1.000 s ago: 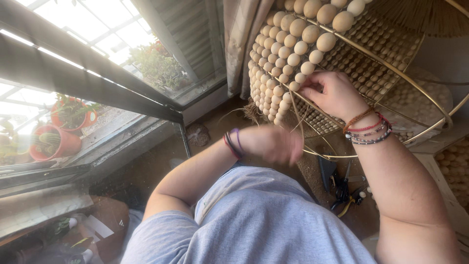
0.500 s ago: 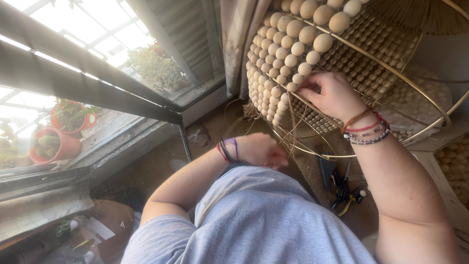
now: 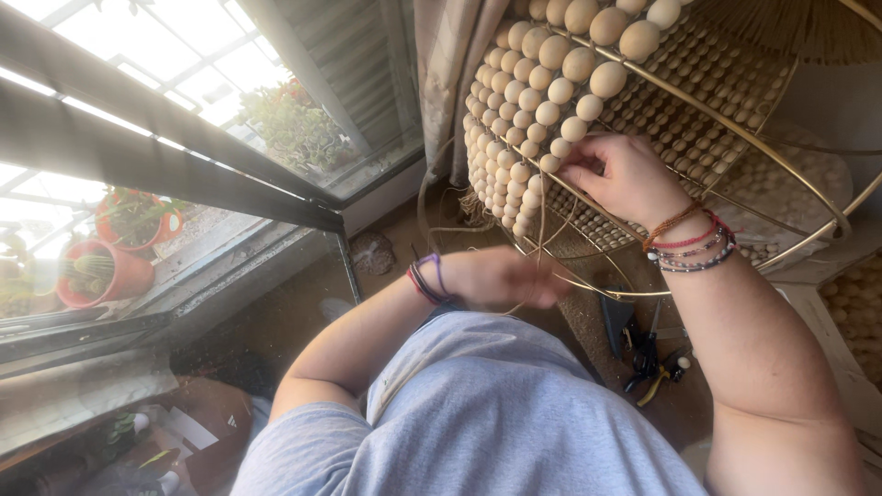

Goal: The person attaches strings of wooden beads to a wire frame by hand, threading the string around the metal ribs and securing them with knots to build a decorative lampshade.

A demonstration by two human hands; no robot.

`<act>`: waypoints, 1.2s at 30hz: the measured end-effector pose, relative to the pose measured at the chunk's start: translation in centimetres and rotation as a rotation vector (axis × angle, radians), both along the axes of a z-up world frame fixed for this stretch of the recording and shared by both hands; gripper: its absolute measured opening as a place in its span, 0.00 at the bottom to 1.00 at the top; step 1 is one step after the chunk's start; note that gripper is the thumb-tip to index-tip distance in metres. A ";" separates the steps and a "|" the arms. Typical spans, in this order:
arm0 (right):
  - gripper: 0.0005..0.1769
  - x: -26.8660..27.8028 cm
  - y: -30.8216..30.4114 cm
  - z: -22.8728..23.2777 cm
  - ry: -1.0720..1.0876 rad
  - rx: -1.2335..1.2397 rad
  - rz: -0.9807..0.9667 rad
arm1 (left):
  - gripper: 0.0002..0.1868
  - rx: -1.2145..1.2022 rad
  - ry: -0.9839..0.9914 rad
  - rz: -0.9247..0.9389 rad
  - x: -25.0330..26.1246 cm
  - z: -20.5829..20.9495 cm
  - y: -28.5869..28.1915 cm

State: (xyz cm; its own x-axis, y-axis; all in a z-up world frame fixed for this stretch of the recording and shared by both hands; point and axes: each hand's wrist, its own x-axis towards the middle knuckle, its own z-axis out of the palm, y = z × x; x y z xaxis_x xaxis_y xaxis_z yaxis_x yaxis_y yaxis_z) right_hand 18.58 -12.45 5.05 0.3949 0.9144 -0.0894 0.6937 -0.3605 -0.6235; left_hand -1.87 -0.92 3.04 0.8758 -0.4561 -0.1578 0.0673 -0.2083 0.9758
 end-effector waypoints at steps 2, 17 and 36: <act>0.02 0.1 0.0 -0.1 0.033 0.002 -0.017 | 0.25 -0.478 0.063 0.247 1.4 -3.0 0.3; 0.03 0.0 0.0 -0.6 0.001 0.006 -0.008 | 0.26 -1.173 0.201 0.399 2.2 -3.1 -0.6; 0.02 0.0 0.0 -0.1 0.011 -0.003 -0.012 | 0.18 0.146 -0.071 -0.297 -1.1 -8.9 -0.1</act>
State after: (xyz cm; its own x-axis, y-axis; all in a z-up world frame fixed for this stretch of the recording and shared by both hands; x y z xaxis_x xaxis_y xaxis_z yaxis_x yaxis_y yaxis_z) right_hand 18.63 -12.40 4.91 0.4044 0.9094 -0.0969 0.6823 -0.3706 -0.6302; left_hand -2.93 -0.97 -5.81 0.7195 -0.6698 -0.1836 -0.0844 -0.3468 0.9341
